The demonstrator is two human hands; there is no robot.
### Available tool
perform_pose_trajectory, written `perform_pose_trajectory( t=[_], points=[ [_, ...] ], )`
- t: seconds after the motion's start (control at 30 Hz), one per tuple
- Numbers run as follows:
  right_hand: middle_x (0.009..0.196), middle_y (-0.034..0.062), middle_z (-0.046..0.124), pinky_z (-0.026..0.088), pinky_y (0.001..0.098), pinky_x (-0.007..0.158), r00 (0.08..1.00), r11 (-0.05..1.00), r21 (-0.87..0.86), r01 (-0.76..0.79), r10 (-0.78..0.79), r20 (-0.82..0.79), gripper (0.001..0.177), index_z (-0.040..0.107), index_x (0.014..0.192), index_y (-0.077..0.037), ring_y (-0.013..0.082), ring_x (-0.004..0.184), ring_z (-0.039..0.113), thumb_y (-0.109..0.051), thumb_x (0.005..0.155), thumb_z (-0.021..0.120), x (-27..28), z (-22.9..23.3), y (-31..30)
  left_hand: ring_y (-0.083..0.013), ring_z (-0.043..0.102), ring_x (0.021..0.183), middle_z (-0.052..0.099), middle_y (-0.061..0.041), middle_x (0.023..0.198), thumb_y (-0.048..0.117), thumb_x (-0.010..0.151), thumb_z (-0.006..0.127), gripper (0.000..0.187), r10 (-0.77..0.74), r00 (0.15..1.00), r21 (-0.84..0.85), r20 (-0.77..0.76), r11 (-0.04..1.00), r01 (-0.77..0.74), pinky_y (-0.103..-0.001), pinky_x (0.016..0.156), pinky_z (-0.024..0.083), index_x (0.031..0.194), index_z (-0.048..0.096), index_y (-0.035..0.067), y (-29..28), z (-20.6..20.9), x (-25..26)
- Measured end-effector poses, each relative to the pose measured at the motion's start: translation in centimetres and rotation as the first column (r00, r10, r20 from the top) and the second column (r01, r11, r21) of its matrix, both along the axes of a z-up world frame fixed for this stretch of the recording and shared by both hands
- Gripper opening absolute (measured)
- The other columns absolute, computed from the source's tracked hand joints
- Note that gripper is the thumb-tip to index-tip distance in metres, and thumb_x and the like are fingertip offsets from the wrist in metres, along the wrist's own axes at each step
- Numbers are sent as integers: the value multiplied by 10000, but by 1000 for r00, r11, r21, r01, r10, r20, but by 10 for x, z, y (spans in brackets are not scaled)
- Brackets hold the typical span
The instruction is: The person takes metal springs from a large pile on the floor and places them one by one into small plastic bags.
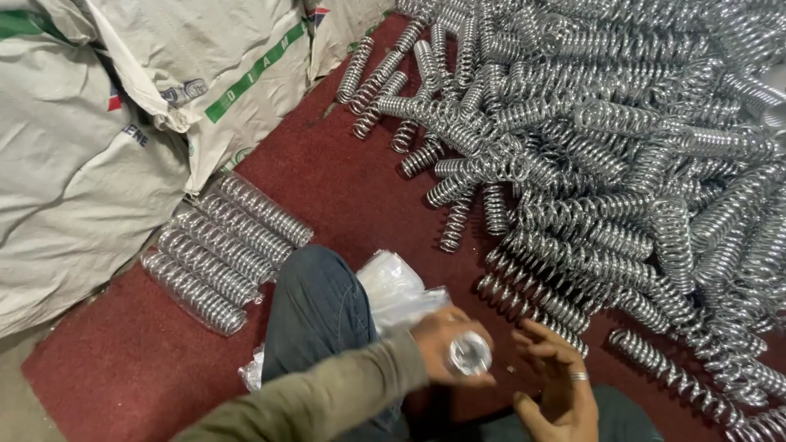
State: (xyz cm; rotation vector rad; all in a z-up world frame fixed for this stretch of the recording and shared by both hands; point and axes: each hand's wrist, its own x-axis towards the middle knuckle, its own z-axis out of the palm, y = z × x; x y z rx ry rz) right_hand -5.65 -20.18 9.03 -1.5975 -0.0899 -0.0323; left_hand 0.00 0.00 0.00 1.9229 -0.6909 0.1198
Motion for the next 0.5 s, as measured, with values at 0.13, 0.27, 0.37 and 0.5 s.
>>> perform_pose_trajectory(
  t=[0.13, 0.27, 0.37, 0.5],
  points=[
    [1436, 129, 603, 545, 504, 1096, 971, 951, -221, 217, -234, -53, 325, 596, 1106, -98, 331, 1316, 630, -13, 807, 691, 5, 10, -2, -248, 597, 1006, 757, 78, 1079, 565, 708, 864, 527, 57, 979, 128, 195, 988, -83, -385, 871, 503, 1114, 712, 266, 102, 6, 102],
    [1292, 61, 713, 561, 405, 996, 910, 912, -390, 129, -265, -319, 264, 675, 1127, -99, 237, 1180, 695, -128, 867, 709, 21, -15, -17, -226, 617, 1079, 636, 8, 1139, 200, 641, 759, 525, -47, 897, 675, 440, 676, -295, -527, 1008, 348, 1145, 620, 241, 221, -32, 182],
    [1292, -6, 684, 505, 406, 1019, 930, 788, -616, -27, -206, -304, 364, 683, 1229, -196, 207, 1219, 651, -285, 877, 696, 40, -34, -28, -271, 521, 1250, 564, -65, 1315, 447, 636, 747, 731, 161, 938, 847, 307, 403, -346, -552, 1121, 301, 1289, 562, 174, 273, -59, 172],
    [1358, 56, 573, 440, 485, 1032, 975, 561, -818, -126, -82, -206, 508, 577, 1381, -159, 288, 1259, 569, -365, 921, 634, 69, -68, -47, -180, 541, 1301, 634, 29, 1294, 675, 888, 571, 546, 385, 750, 722, 538, 248, -645, -483, 1111, 322, 1248, 636, 270, 307, -101, 135]
  ],
)
